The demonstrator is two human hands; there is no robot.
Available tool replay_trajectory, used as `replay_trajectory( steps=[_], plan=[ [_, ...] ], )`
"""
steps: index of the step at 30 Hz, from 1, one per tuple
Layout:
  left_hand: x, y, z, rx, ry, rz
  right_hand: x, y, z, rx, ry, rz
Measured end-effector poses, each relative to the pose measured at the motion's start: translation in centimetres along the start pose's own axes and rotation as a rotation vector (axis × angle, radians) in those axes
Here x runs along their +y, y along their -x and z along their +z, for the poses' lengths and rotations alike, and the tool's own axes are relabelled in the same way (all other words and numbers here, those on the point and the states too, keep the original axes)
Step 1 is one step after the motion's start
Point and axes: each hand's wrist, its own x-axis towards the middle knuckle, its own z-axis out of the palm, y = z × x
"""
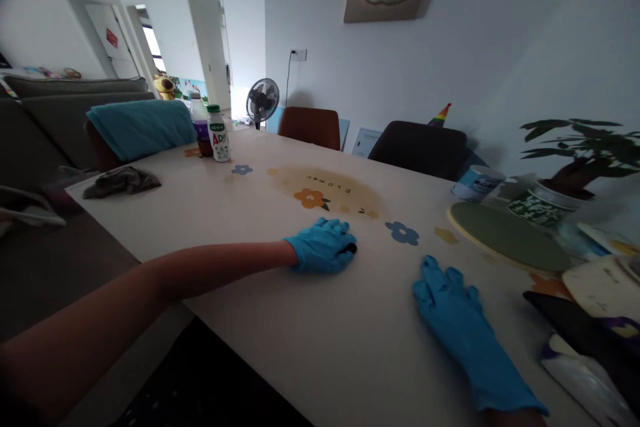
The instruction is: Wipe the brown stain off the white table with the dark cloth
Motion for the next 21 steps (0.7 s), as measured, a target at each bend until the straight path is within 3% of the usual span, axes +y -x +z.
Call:
replay_trajectory(
  steps=[5,10,15,21],
  plan=[
    [5.1,-3.2,1.5,0.015,0.02,0.103,-0.4,0.1,-1.0,-0.032,-0.122,0.038],
    [6.6,-3.9,1.6,-0.012,-0.006,0.151,-0.2,0.1,-0.8,-0.017,-0.145,0.028],
    [4.0,-2.3,1.1,-0.049,0.034,0.213,1.3,-0.1,1.0,-0.018,-0.186,0.025],
    [-2.9,2.3,-0.4,-0.089,0.159,0.152,3.1,-0.1,2.9,0.004,-0.15,-0.033]
  ],
)
